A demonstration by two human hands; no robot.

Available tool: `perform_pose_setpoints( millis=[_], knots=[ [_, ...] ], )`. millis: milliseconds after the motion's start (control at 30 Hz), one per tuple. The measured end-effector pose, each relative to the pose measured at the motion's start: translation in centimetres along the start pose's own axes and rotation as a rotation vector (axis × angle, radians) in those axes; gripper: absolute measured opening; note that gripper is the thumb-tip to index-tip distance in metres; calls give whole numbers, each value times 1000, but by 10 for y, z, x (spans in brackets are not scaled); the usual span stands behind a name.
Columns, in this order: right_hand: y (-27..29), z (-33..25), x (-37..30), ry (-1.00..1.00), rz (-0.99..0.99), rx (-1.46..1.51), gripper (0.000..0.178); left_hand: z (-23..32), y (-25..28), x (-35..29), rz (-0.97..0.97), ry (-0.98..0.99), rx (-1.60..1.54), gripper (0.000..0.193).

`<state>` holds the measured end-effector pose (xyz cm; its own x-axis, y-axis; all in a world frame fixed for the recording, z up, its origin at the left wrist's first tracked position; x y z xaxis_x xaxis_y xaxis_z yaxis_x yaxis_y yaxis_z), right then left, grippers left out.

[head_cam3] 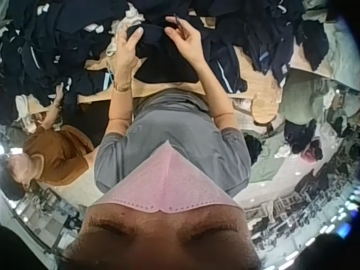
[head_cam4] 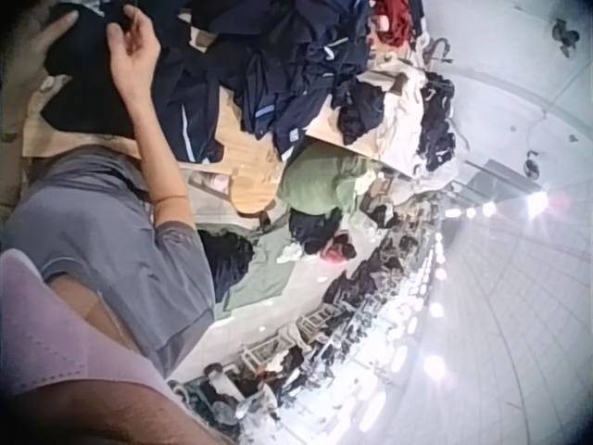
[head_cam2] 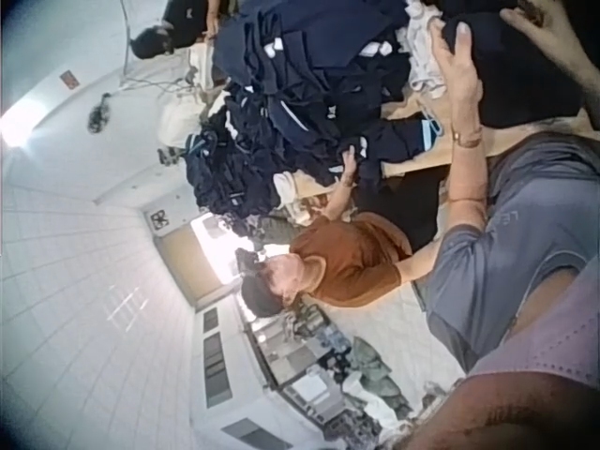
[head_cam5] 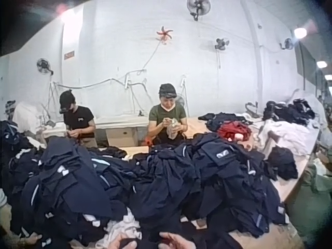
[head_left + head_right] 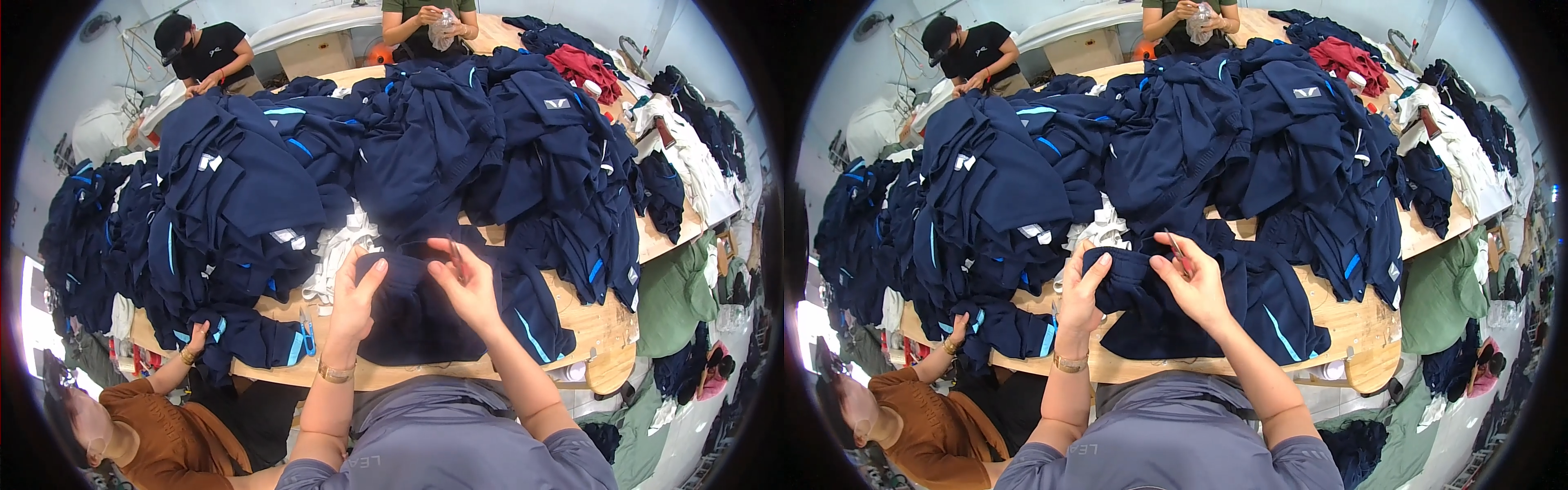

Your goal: Trimming excess threads from navy blue garments using small snips.

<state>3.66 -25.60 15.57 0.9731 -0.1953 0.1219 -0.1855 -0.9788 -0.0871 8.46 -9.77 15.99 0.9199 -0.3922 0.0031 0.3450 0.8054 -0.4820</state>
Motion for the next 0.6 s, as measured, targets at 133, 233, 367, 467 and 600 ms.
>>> perform_pose_setpoints(
  millis=[133, 233, 367, 467, 600],
  knots=[
    [-4, 14, 5, -292, -198, 133, 18, -4, 7, -2, -45, -1, -27, 10],
    [-3, 7, 8, -242, -193, 210, 17, -3, 6, -3, -27, -11, 22, 13],
    [-11, 0, 10, 111, -23, -131, 12, 1, 0, -3, 7, -17, 78, 21],
    [-14, -17, 1, 339, -45, -404, 20, -1, 2, -6, 14, -65, 129, 23],
    [-21, -29, -2, 588, -95, -701, 27, -4, 2, -10, 0, -95, 200, 25]
  ],
)
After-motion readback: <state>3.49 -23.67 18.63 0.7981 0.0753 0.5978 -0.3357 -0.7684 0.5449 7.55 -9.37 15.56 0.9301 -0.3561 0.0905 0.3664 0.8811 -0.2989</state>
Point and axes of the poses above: each hand's wrist, its own x-axis towards the middle knuckle, its own y-axis out of the back of the hand, z = x × y, the point moved 5 cm from there along x, towards the middle knuckle, and after that the axes turned 4 degrees about -z, right-handed, at the moved point
